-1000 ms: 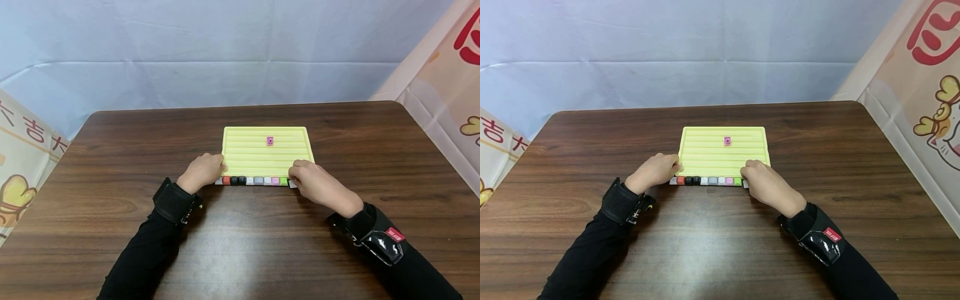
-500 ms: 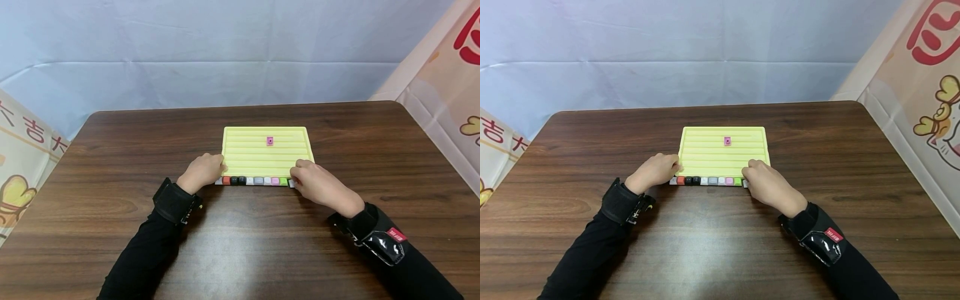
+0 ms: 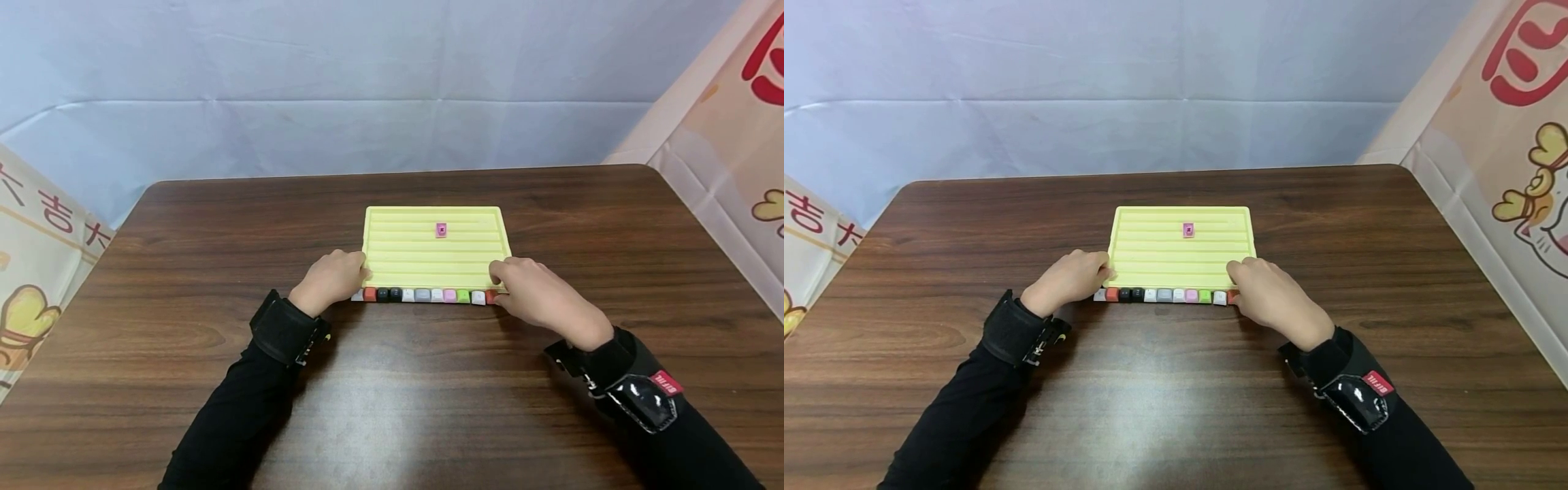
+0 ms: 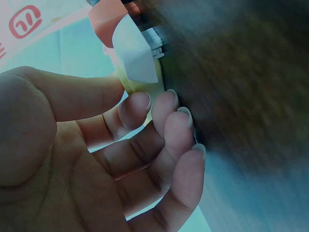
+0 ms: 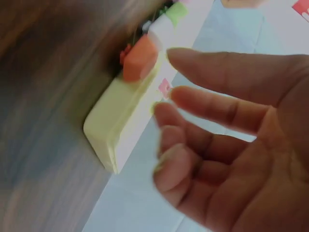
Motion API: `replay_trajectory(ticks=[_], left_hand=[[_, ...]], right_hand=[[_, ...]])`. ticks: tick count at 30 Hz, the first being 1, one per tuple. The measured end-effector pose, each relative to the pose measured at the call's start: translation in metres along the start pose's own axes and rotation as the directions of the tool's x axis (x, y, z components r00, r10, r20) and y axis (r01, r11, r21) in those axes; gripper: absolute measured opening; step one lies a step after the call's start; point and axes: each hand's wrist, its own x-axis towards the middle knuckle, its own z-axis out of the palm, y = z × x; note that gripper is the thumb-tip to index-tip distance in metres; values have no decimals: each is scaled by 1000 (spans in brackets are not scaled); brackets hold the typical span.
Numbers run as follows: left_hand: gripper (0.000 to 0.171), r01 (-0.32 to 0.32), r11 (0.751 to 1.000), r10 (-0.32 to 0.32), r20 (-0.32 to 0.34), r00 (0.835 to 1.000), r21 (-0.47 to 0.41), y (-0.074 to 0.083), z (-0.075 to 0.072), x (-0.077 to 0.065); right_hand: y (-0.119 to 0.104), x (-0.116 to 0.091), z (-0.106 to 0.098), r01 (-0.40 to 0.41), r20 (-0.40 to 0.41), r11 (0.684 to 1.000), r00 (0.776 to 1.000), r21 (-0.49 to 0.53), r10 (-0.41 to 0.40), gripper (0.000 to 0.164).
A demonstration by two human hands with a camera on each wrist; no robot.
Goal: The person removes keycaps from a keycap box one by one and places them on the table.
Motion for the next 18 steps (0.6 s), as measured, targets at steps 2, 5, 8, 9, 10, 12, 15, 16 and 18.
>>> replay_trajectory(ticks=[2, 5, 8, 9, 10, 12, 15, 16, 18], left_hand=[[18, 2, 1000, -2, 0, 1000, 8, 0, 0, 0], [19, 3, 1000, -3, -1, 1000, 9, -1, 0, 1], [18, -1, 1000, 1, -1, 1000, 7, -1, 0, 1], [18, -2, 1000, 2, 0, 1000, 4, -1, 0, 0], [18, -2, 1000, 2, -1, 1000, 2, -1, 0, 0], [18, -5, 1000, 5, 0, 1000, -1, -1, 0, 0], [18, -2, 1000, 2, 2, 1000, -3, -1, 0, 0], [18, -2, 1000, 2, 2, 1000, -3, 0, 0, 0], [18, -2, 1000, 2, 4, 1000, -2, 0, 0, 0]], right_hand=[[2, 0, -3, -35, 33, 999, 999, -4, 35, 13], [3, 0, -3, -57, 52, 998, 997, -10, 57, 13], [4, 0, -1, -60, 58, 998, 997, -9, 60, 14], [4, 0, -1, -58, 59, 998, 997, -6, 58, 15], [4, 1, 0, -56, 59, 998, 997, -6, 56, 15], [5, 1, 2, -50, 60, 999, 997, 5, 50, 15], [5, 2, 5, -36, 50, 999, 998, 11, 36, 16], [5, 2, 5, -32, 46, 999, 998, 10, 31, 15], [4, 3, 6, -23, 38, 1000, 999, 6, 23, 15]])
